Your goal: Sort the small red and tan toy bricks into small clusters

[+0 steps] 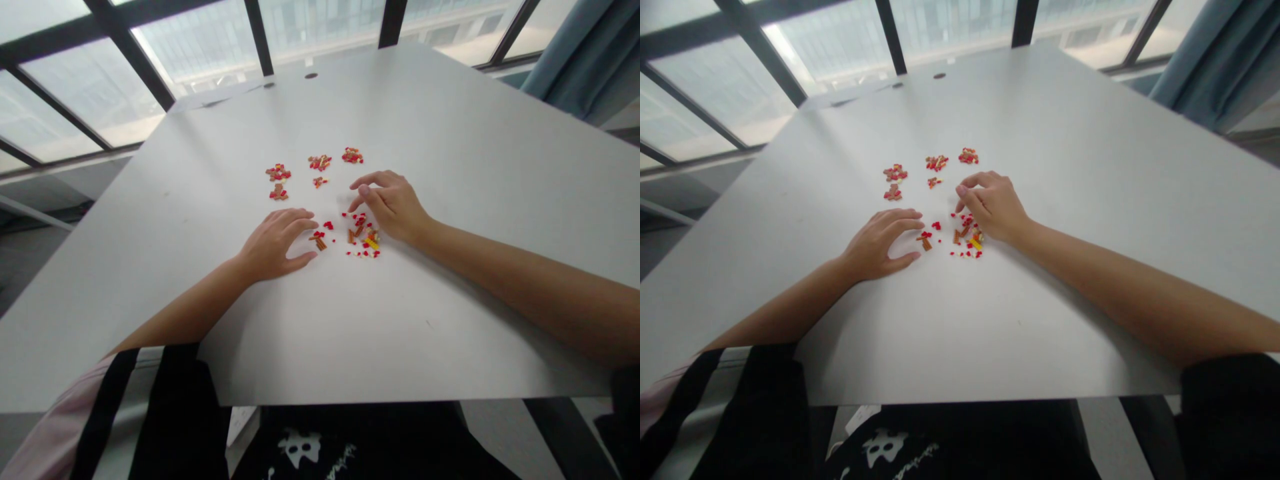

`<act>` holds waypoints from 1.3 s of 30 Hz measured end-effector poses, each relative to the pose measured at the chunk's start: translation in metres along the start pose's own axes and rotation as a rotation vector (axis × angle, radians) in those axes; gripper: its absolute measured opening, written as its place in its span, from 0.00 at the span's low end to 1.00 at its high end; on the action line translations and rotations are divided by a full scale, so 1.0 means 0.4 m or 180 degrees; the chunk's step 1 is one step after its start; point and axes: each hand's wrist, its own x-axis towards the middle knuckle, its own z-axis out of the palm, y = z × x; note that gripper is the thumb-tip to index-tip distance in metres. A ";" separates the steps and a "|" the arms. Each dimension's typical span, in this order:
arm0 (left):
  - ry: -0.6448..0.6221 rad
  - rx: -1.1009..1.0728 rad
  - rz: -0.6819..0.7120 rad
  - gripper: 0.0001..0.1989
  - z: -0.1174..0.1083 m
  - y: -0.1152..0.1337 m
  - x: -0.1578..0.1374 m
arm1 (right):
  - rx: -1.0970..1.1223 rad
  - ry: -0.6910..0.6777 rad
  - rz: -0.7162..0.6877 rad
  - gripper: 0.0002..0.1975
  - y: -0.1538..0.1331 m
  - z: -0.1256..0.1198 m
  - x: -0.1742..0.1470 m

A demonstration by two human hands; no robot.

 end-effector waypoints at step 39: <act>0.0108 -0.0008 0.0101 0.16 0.009 -0.009 -0.004 | 0.0225 -0.0043 0.0258 0.46 -0.001 -0.002 0.007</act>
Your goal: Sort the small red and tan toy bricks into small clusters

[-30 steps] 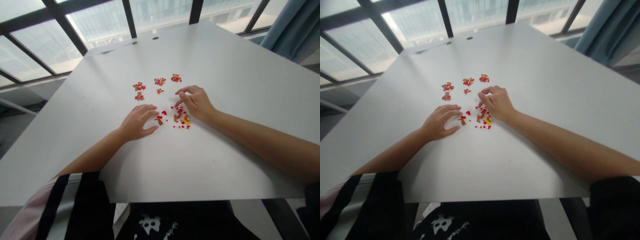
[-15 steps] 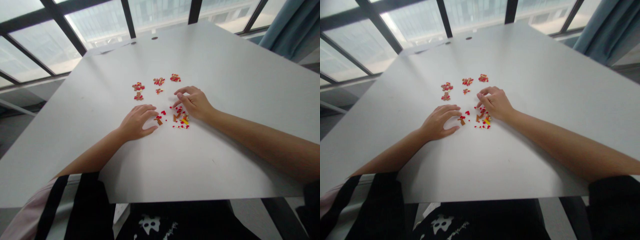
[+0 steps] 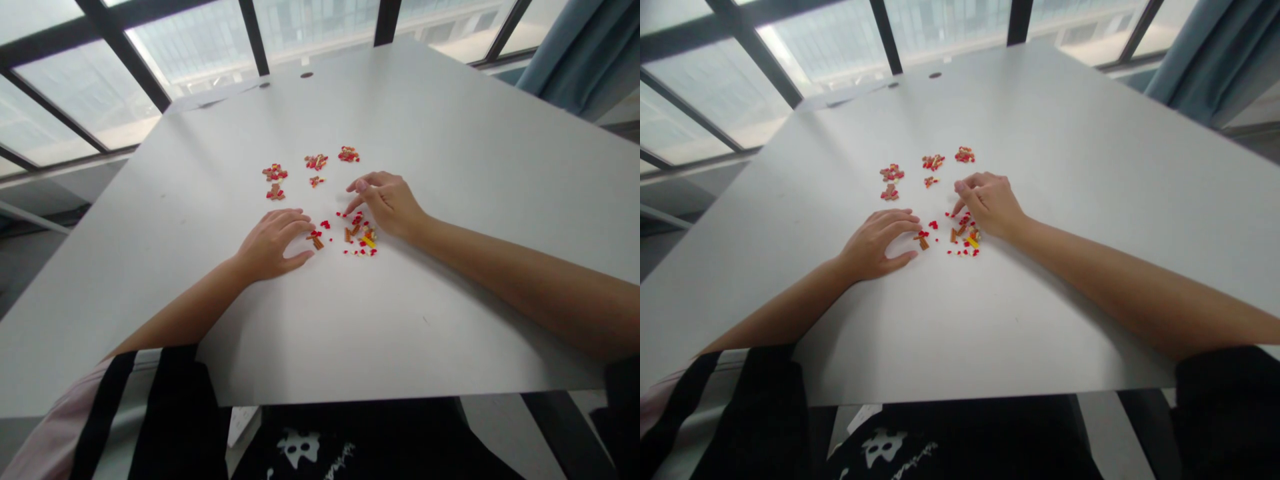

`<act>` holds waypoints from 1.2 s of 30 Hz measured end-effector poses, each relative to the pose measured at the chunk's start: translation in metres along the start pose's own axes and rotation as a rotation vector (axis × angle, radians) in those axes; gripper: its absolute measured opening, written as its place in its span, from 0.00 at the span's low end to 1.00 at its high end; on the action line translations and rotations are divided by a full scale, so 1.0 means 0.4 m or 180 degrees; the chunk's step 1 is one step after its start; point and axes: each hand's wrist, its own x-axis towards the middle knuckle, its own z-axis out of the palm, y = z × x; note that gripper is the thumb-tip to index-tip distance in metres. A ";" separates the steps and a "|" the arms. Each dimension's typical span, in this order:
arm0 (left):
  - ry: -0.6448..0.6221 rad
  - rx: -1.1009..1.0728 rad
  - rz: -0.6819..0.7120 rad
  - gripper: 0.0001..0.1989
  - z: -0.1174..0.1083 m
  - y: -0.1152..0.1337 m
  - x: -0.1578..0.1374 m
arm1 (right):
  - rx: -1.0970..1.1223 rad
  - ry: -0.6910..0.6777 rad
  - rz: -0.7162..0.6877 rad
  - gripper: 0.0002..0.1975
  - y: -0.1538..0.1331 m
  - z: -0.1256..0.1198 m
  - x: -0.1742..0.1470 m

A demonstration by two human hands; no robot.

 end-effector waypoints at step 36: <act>-0.0119 0.0043 -0.0050 0.15 -0.004 0.003 0.005 | 0.0215 0.0181 0.0322 0.45 0.007 -0.011 0.005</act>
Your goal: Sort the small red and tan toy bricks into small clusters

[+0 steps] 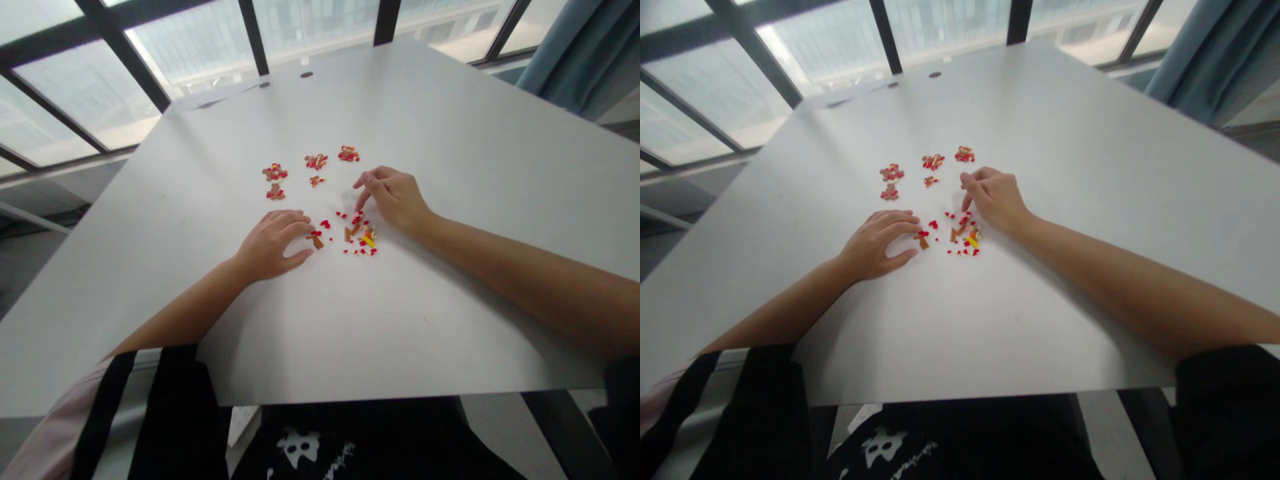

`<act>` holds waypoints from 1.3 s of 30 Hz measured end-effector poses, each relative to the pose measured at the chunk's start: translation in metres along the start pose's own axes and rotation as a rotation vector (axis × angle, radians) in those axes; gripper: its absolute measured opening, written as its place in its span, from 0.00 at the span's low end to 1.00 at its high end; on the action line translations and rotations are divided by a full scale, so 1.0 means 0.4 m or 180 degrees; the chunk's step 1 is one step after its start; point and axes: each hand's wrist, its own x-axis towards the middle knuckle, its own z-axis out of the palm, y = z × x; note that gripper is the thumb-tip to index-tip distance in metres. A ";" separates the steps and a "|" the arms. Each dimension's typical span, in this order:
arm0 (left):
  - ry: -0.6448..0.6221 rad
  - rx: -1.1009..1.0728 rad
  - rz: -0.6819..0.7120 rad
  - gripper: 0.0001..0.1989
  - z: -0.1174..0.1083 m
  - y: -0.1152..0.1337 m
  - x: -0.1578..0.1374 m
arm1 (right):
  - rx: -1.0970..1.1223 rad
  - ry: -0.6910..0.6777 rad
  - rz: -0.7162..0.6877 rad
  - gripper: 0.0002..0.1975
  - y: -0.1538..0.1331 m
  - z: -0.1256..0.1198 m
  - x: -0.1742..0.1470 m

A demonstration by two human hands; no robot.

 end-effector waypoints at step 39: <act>0.0028 0.0038 0.0125 0.15 -0.002 -0.001 0.000 | -0.0950 -0.0103 -0.0877 0.34 0.026 -0.023 -0.013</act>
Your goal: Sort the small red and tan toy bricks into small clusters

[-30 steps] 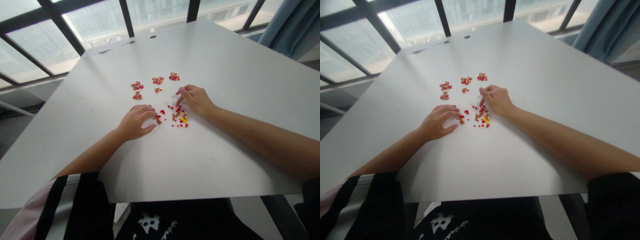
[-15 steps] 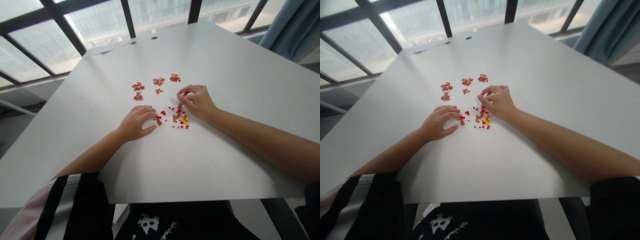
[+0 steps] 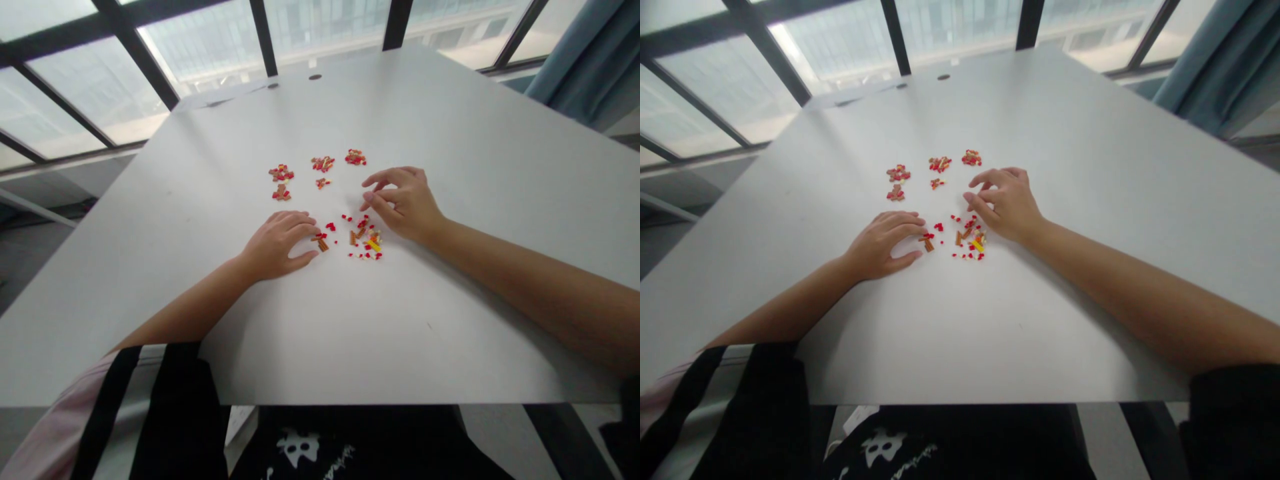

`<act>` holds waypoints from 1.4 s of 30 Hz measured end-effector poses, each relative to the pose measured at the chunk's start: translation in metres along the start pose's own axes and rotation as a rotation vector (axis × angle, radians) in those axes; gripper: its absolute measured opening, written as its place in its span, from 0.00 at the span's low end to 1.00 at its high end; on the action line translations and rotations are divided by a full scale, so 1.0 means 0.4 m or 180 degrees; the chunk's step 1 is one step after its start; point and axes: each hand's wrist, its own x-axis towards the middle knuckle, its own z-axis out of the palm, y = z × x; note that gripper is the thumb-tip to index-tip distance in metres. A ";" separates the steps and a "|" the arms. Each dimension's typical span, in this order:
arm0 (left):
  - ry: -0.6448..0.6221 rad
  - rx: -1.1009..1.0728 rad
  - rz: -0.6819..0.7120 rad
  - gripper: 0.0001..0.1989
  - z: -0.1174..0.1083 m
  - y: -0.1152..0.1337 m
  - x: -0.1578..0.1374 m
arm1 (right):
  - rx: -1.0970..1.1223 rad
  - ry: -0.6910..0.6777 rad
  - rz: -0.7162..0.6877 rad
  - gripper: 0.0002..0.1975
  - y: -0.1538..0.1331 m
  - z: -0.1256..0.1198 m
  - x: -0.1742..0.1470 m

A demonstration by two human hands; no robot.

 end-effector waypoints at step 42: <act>-0.0110 -0.0131 -0.0192 0.14 -0.001 0.004 0.004 | 0.0436 -0.0250 0.0358 0.45 0.015 0.016 0.067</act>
